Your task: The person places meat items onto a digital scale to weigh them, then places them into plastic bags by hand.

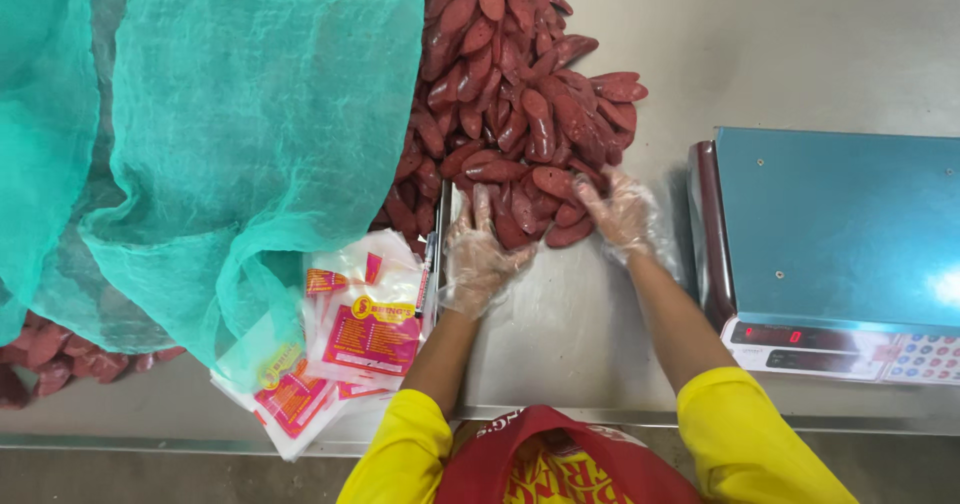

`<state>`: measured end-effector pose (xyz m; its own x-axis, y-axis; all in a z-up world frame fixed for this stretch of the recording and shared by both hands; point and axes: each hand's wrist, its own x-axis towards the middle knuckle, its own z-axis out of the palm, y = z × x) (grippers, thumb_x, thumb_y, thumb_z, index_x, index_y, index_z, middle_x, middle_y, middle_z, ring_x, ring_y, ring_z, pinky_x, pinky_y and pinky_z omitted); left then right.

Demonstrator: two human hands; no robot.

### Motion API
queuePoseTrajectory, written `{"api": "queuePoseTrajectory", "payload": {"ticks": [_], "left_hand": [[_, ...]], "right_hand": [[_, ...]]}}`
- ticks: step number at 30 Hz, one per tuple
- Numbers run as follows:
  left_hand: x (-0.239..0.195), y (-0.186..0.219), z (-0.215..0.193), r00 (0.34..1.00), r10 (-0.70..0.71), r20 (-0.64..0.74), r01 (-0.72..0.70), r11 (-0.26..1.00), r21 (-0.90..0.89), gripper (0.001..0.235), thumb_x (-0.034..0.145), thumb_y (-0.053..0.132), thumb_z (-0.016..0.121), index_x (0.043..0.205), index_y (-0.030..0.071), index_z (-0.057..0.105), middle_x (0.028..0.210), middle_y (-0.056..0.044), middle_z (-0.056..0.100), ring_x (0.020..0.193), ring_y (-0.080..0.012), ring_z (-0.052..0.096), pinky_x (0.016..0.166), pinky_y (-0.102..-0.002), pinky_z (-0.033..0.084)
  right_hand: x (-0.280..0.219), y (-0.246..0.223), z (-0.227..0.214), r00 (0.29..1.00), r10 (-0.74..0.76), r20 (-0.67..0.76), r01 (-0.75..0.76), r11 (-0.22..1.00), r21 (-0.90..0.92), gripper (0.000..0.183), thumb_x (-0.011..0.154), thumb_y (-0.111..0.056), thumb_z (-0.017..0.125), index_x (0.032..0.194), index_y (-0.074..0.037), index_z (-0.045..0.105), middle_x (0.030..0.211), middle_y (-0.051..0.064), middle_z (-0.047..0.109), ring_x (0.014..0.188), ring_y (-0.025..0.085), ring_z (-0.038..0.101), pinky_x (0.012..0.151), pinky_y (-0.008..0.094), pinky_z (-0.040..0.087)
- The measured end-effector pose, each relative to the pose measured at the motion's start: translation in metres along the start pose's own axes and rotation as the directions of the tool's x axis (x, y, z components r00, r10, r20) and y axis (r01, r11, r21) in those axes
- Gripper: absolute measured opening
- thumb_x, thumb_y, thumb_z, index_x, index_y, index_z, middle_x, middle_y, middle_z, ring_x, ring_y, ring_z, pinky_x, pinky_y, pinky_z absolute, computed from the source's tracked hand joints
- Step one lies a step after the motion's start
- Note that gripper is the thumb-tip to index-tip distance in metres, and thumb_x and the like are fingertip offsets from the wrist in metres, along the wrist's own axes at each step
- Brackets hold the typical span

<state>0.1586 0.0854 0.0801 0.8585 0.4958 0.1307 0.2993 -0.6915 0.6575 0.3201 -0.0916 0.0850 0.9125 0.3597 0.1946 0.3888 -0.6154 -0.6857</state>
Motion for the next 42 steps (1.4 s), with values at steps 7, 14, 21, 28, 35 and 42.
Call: {"api": "queuePoseTrajectory", "payload": {"ticks": [7, 14, 21, 28, 35, 42], "left_hand": [[-0.016, 0.004, 0.077, 0.935, 0.009, -0.355, -0.084, 0.977, -0.197, 0.061, 0.097, 0.032, 0.074, 0.15, 0.008, 0.055, 0.161, -0.032, 0.038, 0.148, -0.0474, 0.04, 0.123, -0.047, 0.035], [-0.037, 0.016, 0.134, 0.946, -0.312, -0.083, -0.068, 0.059, -0.996, 0.039, 0.104, 0.014, 0.056, 0.141, 0.001, 0.056, 0.154, -0.011, 0.051, 0.138, -0.0218, 0.049, 0.118, -0.033, 0.039], [-0.054, 0.1, 0.115, 0.964, -0.212, -0.159, -0.068, 0.38, -0.923, 0.026, 0.104, 0.014, 0.059, 0.125, 0.0, 0.063, 0.133, -0.012, 0.061, 0.126, -0.0238, 0.057, 0.11, -0.036, 0.047], [-0.018, 0.274, 0.118, 0.878, 0.167, -0.448, -0.456, 0.577, -0.678, 0.023, 0.104, 0.017, 0.064, 0.124, 0.006, 0.068, 0.123, -0.013, 0.07, 0.123, -0.0257, 0.062, 0.119, -0.037, 0.047], [0.023, 0.325, 0.245, 0.984, 0.167, 0.064, 0.044, 0.119, -0.992, 0.033, 0.097, 0.015, 0.069, 0.129, 0.005, 0.065, 0.122, -0.016, 0.07, 0.107, -0.026, 0.065, 0.095, -0.038, 0.054], [0.06, 0.237, 0.223, 0.851, 0.446, -0.278, -0.518, 0.622, -0.588, 0.031, 0.096, 0.009, 0.06, 0.125, 0.003, 0.068, 0.129, -0.017, 0.07, 0.128, -0.0286, 0.061, 0.116, -0.039, 0.043]], "right_hand": [[-0.055, 0.002, 0.056, 0.994, -0.09, -0.063, 0.1, 0.979, 0.178, 0.054, 0.094, -0.042, 0.074, 0.13, -0.002, 0.065, 0.118, 0.023, 0.069, 0.109, 0.036, 0.066, 0.095, 0.045, 0.052], [-0.093, -0.012, 0.061, 0.936, 0.239, 0.258, -0.329, 0.332, 0.884, 0.035, 0.1, -0.029, 0.064, 0.127, -0.006, 0.063, 0.119, 0.005, 0.066, 0.109, 0.014, 0.062, 0.096, 0.029, 0.052], [-0.104, -0.012, -0.018, 0.928, 0.314, 0.202, -0.32, 0.388, 0.864, 0.03, 0.099, -0.025, 0.064, 0.124, -0.008, 0.065, 0.114, 0.003, 0.068, 0.103, 0.012, 0.063, 0.092, 0.026, 0.052], [-0.055, 0.057, -0.164, 0.98, 0.109, -0.168, 0.132, 0.28, 0.951, 0.025, 0.107, -0.025, 0.067, 0.123, -0.006, 0.067, 0.117, 0.003, 0.069, 0.108, 0.013, 0.064, 0.099, 0.028, 0.054], [-0.016, 0.18, -0.236, 0.922, 0.284, -0.263, 0.13, 0.412, 0.902, 0.019, 0.105, -0.02, 0.071, 0.117, -0.005, 0.067, 0.106, 0.004, 0.066, 0.094, 0.012, 0.061, 0.084, 0.026, 0.05], [-0.016, 0.252, -0.291, 0.844, 0.288, -0.453, 0.231, 0.567, 0.791, 0.026, 0.091, -0.002, 0.082, 0.109, -0.007, 0.064, 0.097, 0.003, 0.066, 0.08, 0.01, 0.062, 0.072, 0.022, 0.051]]}}
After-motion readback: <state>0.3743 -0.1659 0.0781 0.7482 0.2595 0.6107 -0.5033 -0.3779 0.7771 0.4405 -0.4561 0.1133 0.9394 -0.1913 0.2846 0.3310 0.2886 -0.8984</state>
